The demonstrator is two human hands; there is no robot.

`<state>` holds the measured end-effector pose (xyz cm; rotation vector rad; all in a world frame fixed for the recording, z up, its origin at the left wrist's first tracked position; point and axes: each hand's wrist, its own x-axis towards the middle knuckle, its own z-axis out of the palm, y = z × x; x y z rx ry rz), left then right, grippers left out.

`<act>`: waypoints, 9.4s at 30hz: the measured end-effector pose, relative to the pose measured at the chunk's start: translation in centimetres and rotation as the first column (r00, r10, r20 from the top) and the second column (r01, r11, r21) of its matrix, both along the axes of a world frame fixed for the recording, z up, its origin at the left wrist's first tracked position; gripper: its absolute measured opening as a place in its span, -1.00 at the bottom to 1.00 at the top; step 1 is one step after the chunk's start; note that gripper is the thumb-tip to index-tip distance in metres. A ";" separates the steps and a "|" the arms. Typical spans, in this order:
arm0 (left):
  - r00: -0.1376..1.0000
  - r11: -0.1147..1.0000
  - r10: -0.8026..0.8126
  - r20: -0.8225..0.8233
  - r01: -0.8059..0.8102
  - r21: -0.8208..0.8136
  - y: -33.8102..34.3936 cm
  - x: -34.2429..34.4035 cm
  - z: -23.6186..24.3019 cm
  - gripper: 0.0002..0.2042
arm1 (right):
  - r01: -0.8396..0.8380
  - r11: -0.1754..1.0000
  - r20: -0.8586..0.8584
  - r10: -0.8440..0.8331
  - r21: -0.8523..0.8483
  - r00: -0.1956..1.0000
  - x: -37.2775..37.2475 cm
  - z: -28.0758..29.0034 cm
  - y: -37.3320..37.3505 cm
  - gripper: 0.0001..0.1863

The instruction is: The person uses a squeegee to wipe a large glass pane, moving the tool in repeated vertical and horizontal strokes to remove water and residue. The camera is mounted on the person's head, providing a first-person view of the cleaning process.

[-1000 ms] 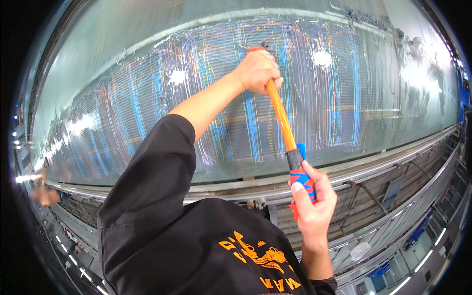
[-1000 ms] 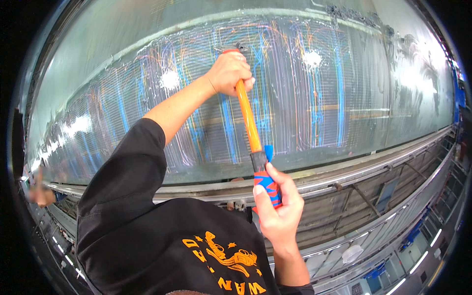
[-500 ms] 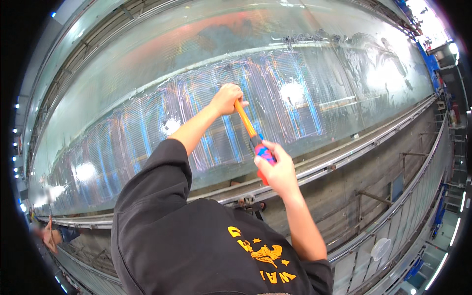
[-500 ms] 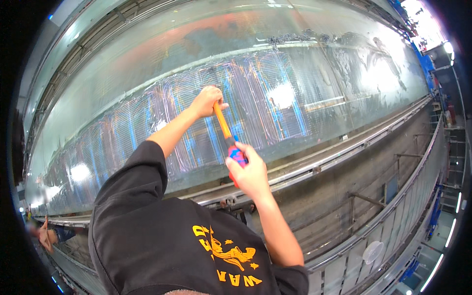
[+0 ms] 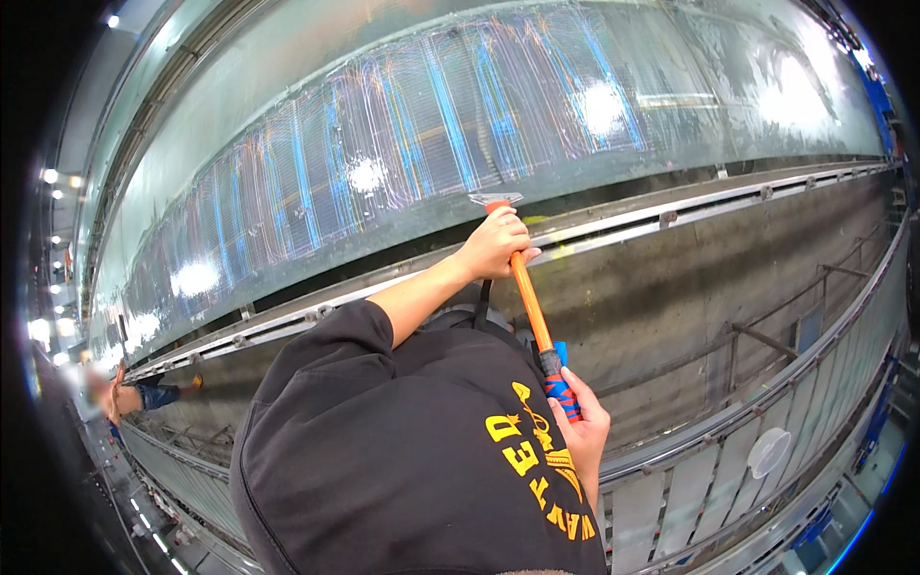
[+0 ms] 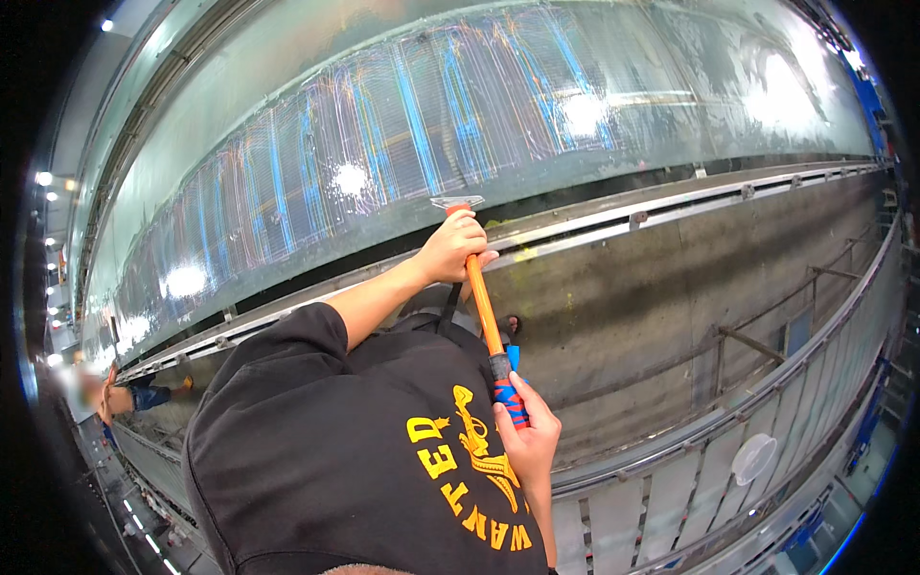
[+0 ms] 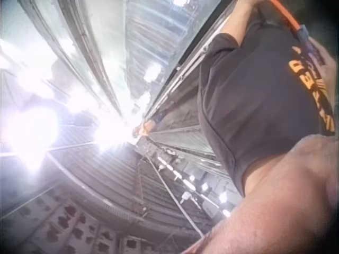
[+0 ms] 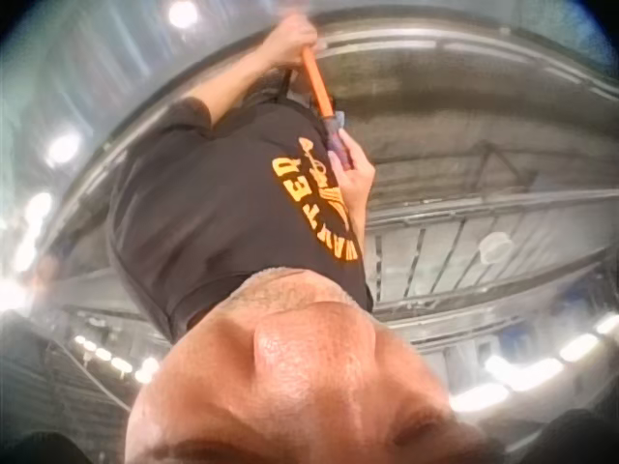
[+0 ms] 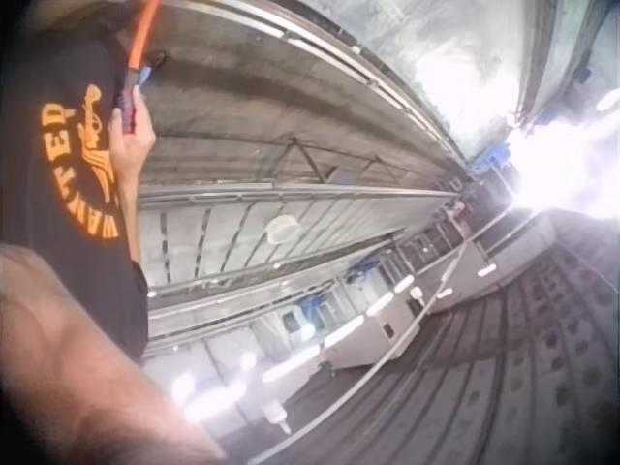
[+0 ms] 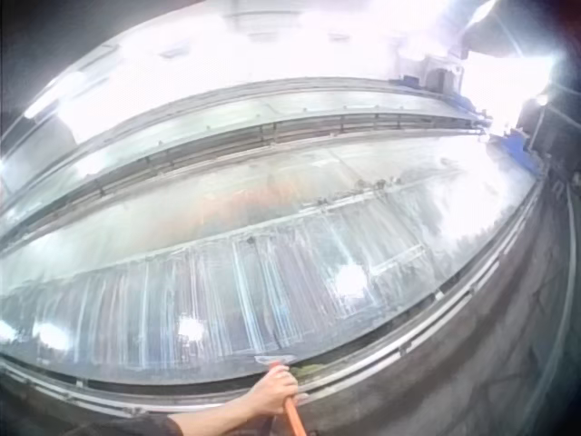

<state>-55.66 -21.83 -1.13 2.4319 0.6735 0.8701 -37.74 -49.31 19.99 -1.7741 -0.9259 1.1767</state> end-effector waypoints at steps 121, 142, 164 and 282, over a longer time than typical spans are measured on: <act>0.929 0.960 0.126 -0.348 -0.202 -0.192 13.7 -1.8 -1.1 -0.65 | 0.093 0.873 -0.023 -0.118 -0.479 0.993 -3.4 4.1 19.9 -0.43; 0.738 0.982 0.163 -0.655 -0.185 0.036 52.0 -10.3 -4.0 -0.73 | -0.088 0.995 -0.144 0.082 -0.037 0.986 -6.9 -4.9 53.2 -0.50; 0.956 0.910 -0.287 -0.052 0.256 -0.325 5.8 -3.0 3.8 -0.62 | 0.135 0.874 -0.346 -0.321 -0.467 0.882 -0.6 4.2 9.1 -0.36; 0.380 -0.485 0.839 -0.390 0.194 -0.853 26.5 4.7 -0.8 -0.58 | -0.015 0.866 -0.289 -0.151 -0.499 0.945 0.7 3.0 34.6 -0.59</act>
